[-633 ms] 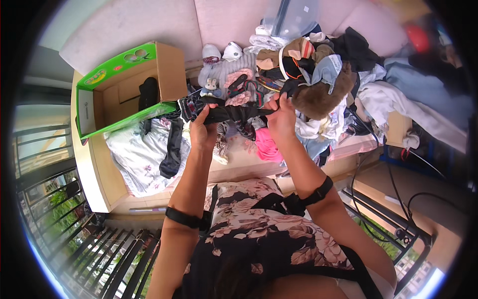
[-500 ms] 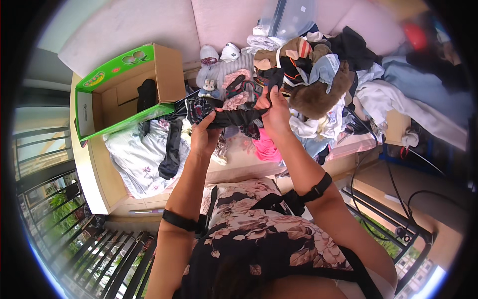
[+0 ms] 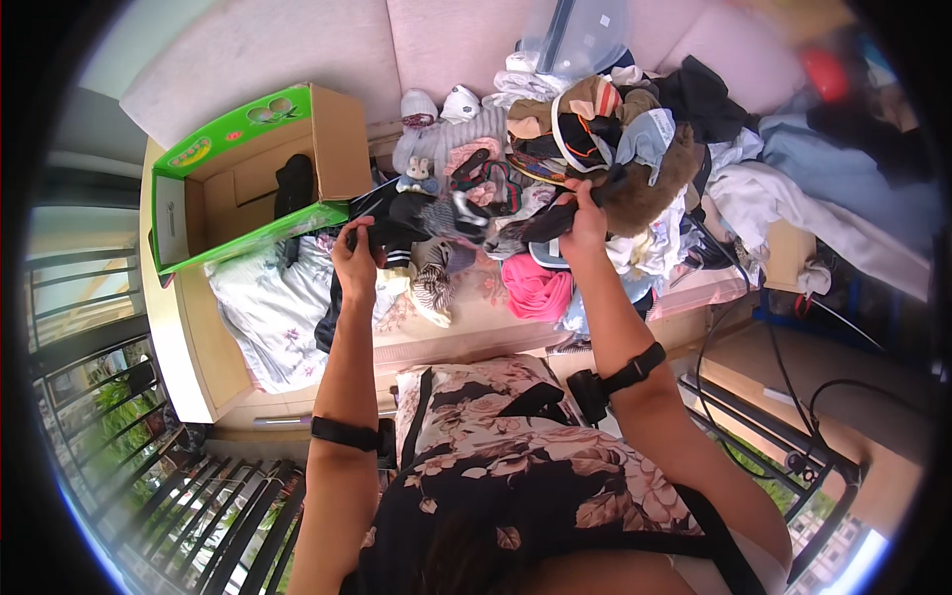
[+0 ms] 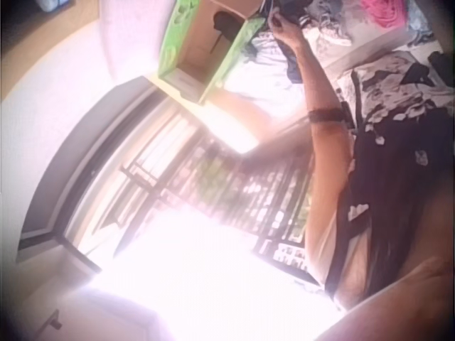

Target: The person folds several small garments, including socks and baby clothes, one at a time. Each item is picked up, folded by hand, and placed into a green cardboard box on a cluttered couch.

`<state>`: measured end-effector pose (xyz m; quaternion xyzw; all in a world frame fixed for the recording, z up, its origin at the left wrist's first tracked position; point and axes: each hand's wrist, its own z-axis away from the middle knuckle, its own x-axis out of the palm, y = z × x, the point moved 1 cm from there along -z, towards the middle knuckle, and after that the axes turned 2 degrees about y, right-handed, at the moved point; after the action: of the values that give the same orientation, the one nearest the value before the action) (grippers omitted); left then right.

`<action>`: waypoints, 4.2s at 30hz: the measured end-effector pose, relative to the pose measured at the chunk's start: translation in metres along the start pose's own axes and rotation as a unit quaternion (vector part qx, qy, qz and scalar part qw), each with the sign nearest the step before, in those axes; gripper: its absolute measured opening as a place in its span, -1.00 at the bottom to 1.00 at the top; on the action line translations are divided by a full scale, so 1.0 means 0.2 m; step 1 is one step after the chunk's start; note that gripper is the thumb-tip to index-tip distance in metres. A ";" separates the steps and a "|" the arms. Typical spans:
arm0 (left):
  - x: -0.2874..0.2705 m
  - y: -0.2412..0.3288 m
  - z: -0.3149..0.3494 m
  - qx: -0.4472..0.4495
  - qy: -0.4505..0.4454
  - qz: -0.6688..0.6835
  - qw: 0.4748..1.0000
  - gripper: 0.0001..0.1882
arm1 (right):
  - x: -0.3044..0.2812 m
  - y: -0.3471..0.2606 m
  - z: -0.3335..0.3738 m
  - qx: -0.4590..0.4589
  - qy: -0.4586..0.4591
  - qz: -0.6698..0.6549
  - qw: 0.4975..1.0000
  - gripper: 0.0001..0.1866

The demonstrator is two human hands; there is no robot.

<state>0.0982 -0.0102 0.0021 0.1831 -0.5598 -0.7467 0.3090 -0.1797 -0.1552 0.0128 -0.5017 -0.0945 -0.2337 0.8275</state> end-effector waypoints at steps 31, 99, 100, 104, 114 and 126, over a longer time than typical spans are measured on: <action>0.08 -0.03 0.15 -0.017 0.012 -0.056 0.998 -0.69 | 0.06 0.32 0.22 0.197 -0.251 0.184 0.930 -0.78; 0.17 -0.36 0.47 -0.116 -0.165 0.057 0.978 -0.74 | 0.16 0.54 0.41 -0.195 -0.196 0.547 0.790 -0.40; 0.14 -0.37 0.43 -0.126 -0.123 0.027 0.984 -0.74 | 0.16 0.55 0.45 -0.180 -0.200 0.525 0.808 -0.36; 0.02 -0.45 0.29 -0.120 -0.094 -0.062 0.986 -0.75 | 0.15 0.60 0.70 -0.047 -0.371 0.320 0.870 -0.49; -0.05 -0.31 0.60 -0.312 -0.311 0.400 0.803 -0.62 | 0.00 0.78 0.58 0.234 -0.336 0.255 0.876 -0.82; 0.01 -0.32 0.36 -0.226 -0.181 0.302 0.908 -0.64 | 0.10 0.54 0.41 0.043 -0.274 0.448 0.850 -0.80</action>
<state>0.0369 0.0519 -0.0364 -0.2075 -0.4512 -0.7446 0.4461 -0.1030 -0.0473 -0.0257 -0.4975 -0.0923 0.3133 0.8036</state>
